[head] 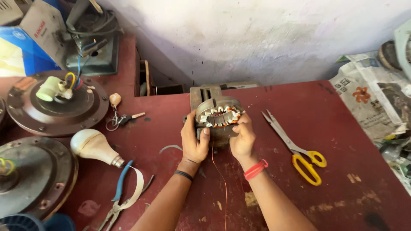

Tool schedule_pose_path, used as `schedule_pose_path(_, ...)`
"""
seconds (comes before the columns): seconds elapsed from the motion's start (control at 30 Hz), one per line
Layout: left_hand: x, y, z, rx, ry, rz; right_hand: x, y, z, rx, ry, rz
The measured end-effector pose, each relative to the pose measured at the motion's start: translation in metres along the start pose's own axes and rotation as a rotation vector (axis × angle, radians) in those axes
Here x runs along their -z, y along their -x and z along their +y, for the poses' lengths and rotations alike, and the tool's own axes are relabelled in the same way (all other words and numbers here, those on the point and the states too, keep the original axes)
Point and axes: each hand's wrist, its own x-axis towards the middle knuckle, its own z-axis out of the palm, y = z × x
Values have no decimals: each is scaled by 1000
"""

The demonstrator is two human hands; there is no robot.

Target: The person works on a motor armature clamped in a bench vise, using a screwdriver to adjust or remove components within the winding slots. They repeatedly insert and remove a thin copper wire, manipulating it with both hands while occasionally using the screwdriver to press or align parts inside the armature.

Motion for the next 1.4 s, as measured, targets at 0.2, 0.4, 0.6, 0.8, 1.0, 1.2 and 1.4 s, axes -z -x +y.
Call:
schedule_pose_path(0.2, 0, -5, 5, -1, -22, 6, 1, -11, 16, -3, 76, 223)
schedule_pose_path(0.4, -1, -4, 8, 24, -28, 19, -30, -16, -6, 248, 426, 39)
schedule_pose_path(0.6, 2, 4, 17, -51, -260, 184, -69, -14, -60, -178, 31, 48)
schedule_pose_path(0.8, 21, 41, 30, 267, -231, 221, -81, -12, -77, -297, -55, 105)
schedule_pose_path(1.0, 38, 67, 60, 681, 134, -247, -93, -1, -89, -163, 215, 99)
schedule_pose_path(1.2, 44, 107, 105, 953, 466, -492, -124, 36, -122, 179, 966, 149)
schedule_pose_path(1.4, 46, 147, 121, 1201, 482, -749, -140, 39, -156, 311, 1225, -393)
